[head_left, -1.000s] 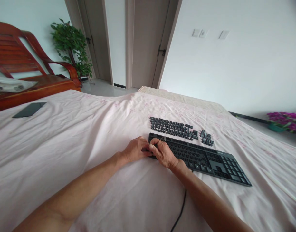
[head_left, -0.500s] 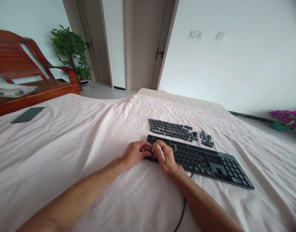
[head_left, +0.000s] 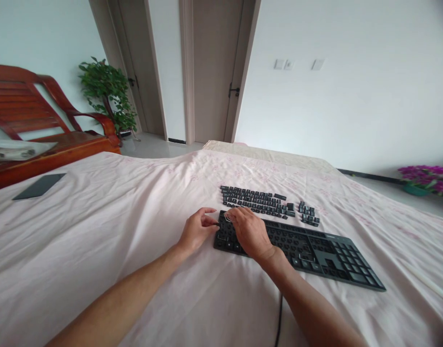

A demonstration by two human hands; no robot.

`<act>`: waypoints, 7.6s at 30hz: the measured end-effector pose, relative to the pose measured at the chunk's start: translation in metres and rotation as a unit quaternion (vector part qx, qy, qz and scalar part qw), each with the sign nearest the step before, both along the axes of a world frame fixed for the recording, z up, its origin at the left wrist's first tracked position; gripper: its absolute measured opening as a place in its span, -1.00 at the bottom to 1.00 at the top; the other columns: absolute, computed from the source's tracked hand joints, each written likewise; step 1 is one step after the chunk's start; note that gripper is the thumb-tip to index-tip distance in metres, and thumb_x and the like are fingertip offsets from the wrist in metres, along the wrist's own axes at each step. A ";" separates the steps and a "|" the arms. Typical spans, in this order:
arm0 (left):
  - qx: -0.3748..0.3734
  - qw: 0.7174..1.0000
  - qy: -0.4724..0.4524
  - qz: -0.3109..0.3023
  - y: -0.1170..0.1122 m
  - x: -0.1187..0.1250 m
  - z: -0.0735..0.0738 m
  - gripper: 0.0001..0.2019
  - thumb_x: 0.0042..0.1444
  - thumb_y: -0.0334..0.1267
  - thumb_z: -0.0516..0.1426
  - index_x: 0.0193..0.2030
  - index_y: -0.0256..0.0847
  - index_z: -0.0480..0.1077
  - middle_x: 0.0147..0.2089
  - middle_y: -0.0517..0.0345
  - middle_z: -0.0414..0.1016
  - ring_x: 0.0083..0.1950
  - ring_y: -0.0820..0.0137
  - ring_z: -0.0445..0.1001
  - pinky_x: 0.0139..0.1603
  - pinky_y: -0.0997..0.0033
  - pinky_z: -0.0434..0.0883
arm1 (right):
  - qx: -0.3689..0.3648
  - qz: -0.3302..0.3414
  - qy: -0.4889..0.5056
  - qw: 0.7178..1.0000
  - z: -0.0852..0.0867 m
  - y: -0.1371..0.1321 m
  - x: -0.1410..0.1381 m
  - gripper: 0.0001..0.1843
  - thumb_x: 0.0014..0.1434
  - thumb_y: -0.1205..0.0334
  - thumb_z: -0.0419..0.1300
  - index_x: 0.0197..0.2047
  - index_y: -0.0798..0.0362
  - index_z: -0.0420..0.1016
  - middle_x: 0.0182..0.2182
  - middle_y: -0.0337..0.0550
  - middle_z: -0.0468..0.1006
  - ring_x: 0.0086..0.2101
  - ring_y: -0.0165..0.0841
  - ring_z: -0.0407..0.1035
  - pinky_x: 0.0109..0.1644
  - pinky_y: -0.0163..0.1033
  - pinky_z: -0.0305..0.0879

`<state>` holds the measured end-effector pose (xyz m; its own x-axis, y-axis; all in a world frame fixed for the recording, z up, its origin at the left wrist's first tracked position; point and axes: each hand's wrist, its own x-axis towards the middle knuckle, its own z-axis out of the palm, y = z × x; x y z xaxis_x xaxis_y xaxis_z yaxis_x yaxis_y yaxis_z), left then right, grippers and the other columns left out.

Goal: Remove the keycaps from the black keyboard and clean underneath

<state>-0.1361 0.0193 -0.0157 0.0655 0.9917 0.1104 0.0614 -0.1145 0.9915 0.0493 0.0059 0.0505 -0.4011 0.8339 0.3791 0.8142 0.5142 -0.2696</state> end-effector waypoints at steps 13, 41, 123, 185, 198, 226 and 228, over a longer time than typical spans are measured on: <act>0.074 0.997 -0.012 0.033 0.024 0.001 0.001 -0.44 0.01 -0.10 0.27 0.15 -0.15 0.28 -0.12 0.08 0.52 -0.19 0.38 0.52 -0.09 0.34 0.44 | -0.094 -0.020 0.004 0.995 0.010 0.083 0.006 -0.84 0.18 0.11 0.17 -0.27 -0.05 0.54 -0.38 -0.22 0.59 -0.36 -0.34 0.42 -0.34 -0.31 0.07; 0.035 0.985 0.153 0.066 0.044 -0.013 -0.013 -0.69 0.09 -0.25 0.13 -0.03 -0.23 0.49 -0.15 0.05 0.57 -0.19 0.35 0.51 -0.09 0.34 0.41 | -0.187 -0.144 -0.012 0.972 -0.015 0.229 -0.005 -0.80 0.10 0.15 0.21 -0.25 -0.03 0.64 -0.30 -0.13 0.64 -0.21 -0.25 0.48 -0.16 -0.27 0.26; -0.010 0.996 0.077 -0.050 -0.013 0.020 -0.001 -0.76 -0.08 -0.23 0.29 -0.23 -0.22 0.50 -0.34 0.13 0.61 -0.28 0.33 0.56 -0.24 0.41 0.43 | 0.112 0.062 0.016 0.992 -0.022 -0.031 0.009 -0.65 0.36 0.15 -0.06 -0.38 0.04 0.41 -0.42 -0.11 0.49 -0.31 -0.31 0.31 -0.16 -0.21 0.15; 0.141 0.975 0.168 0.037 0.000 0.017 -0.002 -0.77 0.23 -0.21 0.05 -0.08 -0.18 0.47 -0.17 0.10 0.52 -0.21 0.41 0.46 -0.15 0.43 0.37 | -0.125 0.052 0.165 0.977 0.048 0.105 0.050 -0.31 0.37 -0.13 -0.26 -0.29 0.11 0.57 -0.26 -0.08 0.60 -0.23 -0.36 0.42 -0.09 -0.30 0.27; 0.245 0.926 0.273 -0.086 -0.025 0.020 0.007 -0.84 0.18 -0.24 0.15 -0.14 -0.13 0.53 -0.24 0.11 0.53 -0.14 0.33 0.45 -0.06 0.34 0.35 | -0.313 -0.042 0.369 0.874 -0.007 -0.022 0.034 -0.52 0.19 -0.17 0.08 -0.46 0.09 0.39 -0.63 -0.29 0.39 -0.66 -0.51 0.30 -0.63 -0.44 0.29; 0.248 0.912 0.317 -0.081 -0.031 0.035 -0.004 -0.78 0.12 -0.20 0.16 -0.52 -0.16 0.37 -0.44 0.15 0.43 -0.36 0.36 0.30 -0.25 0.29 0.22 | -0.080 0.006 0.016 0.997 -0.021 -0.037 -0.001 -0.54 0.21 -0.16 0.14 -0.47 0.05 0.51 -0.47 -0.16 0.52 -0.50 -0.44 0.34 -0.40 -0.34 0.09; 0.251 0.908 0.321 -0.098 -0.032 0.034 -0.002 -0.78 0.12 -0.20 0.16 -0.53 -0.16 0.37 -0.44 0.16 0.42 -0.35 0.36 0.31 -0.26 0.31 0.21 | -0.081 0.024 0.024 0.996 -0.025 -0.041 0.002 -0.56 0.21 -0.14 0.15 -0.45 0.05 0.53 -0.44 -0.15 0.54 -0.48 -0.43 0.36 -0.38 -0.35 0.11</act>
